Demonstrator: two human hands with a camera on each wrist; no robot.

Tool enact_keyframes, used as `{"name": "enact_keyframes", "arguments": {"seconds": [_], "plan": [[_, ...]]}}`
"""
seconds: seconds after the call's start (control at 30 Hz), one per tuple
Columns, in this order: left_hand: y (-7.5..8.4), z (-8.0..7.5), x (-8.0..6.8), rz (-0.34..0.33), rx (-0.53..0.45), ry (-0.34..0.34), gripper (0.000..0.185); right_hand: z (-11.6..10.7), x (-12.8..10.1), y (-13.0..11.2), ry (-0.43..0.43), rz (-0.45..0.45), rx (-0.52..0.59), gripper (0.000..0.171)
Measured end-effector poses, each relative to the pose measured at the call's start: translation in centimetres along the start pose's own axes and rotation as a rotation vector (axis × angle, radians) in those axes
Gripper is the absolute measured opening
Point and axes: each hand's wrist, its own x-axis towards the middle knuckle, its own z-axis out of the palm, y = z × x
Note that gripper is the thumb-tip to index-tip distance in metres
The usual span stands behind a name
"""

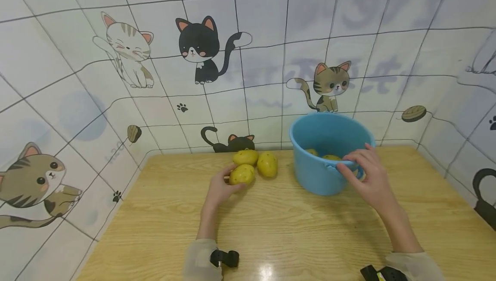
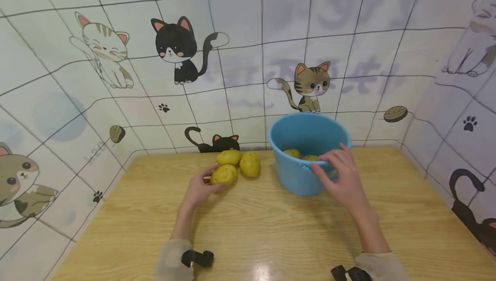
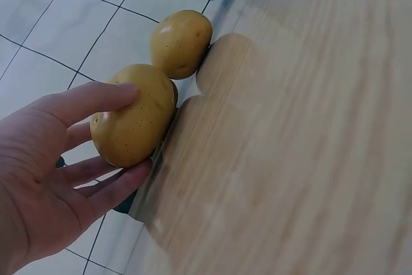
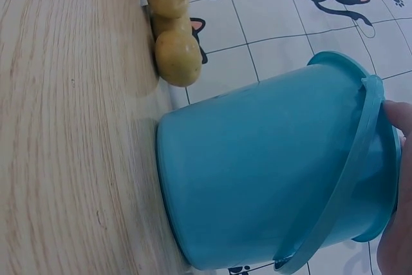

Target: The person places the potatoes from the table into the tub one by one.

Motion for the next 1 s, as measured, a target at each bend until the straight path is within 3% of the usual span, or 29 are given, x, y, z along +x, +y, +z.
{"name": "enact_keyframes", "arguments": {"seconds": [0.4, 0.63, 1.0], "plan": [[1.8, -0.4, -0.1, 0.017, -0.024, 0.025, 0.065, 0.2, 0.0, -0.1, 0.006, -0.004, 0.005, 0.016], [3.5, -0.4, 0.1, 0.089, -0.049, 0.051, 0.067, 0.0, 0.0, -0.3, -0.013, 0.022, -0.001, 0.01], [6.1, -0.1, -0.2, 0.213, -0.137, 0.093, 0.067, 0.4, -0.1, 0.0, 0.041, -0.027, 0.022, 0.014]]}}
